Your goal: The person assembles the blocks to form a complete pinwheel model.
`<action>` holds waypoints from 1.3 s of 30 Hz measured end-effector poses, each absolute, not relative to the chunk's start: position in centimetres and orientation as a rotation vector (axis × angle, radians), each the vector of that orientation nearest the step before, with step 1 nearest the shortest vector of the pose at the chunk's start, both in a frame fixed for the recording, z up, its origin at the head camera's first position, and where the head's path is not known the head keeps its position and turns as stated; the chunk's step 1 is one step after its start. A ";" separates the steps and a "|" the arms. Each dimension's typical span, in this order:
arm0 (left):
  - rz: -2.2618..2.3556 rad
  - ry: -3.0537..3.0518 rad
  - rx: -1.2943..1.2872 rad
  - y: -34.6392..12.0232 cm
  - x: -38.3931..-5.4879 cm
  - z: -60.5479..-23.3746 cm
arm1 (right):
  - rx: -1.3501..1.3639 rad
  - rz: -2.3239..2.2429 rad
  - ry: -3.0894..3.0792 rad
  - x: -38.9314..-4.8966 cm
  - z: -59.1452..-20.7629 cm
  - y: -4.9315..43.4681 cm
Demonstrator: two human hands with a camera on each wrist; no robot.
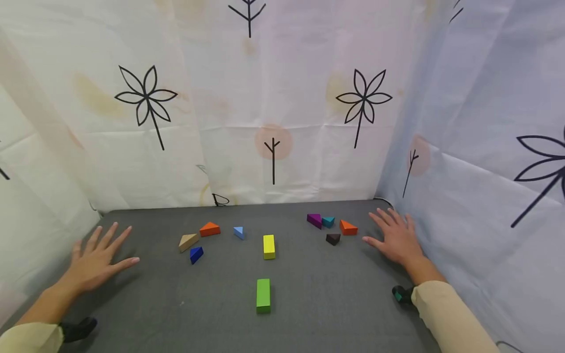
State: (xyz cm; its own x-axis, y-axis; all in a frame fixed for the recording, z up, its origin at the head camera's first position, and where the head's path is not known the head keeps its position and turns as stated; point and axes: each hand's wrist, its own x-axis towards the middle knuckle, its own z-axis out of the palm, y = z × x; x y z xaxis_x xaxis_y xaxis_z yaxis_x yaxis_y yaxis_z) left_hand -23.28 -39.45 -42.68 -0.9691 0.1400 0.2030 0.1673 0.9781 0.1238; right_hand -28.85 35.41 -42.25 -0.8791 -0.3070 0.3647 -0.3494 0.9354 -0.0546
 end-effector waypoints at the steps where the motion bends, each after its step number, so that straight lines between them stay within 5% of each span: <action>1: -0.223 -2.928 -0.236 -39.2 -23.3 -42.6 | 0.490 0.178 -2.723 -28.8 -42.2 35.3; 39: -0.857 -2.571 -0.499 -28.3 -23.2 -38.5 | 0.736 0.690 -2.415 -26.7 -41.9 25.1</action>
State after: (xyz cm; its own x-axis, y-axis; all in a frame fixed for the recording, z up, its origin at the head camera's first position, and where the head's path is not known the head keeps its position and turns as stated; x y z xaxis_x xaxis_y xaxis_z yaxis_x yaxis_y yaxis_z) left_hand -23.25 -28.30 -38.48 -0.8634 0.2082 0.4596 0.4423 0.7505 0.4910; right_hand -26.67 25.10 -41.86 -0.7180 -0.3521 0.6004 -0.6161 0.7229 -0.3128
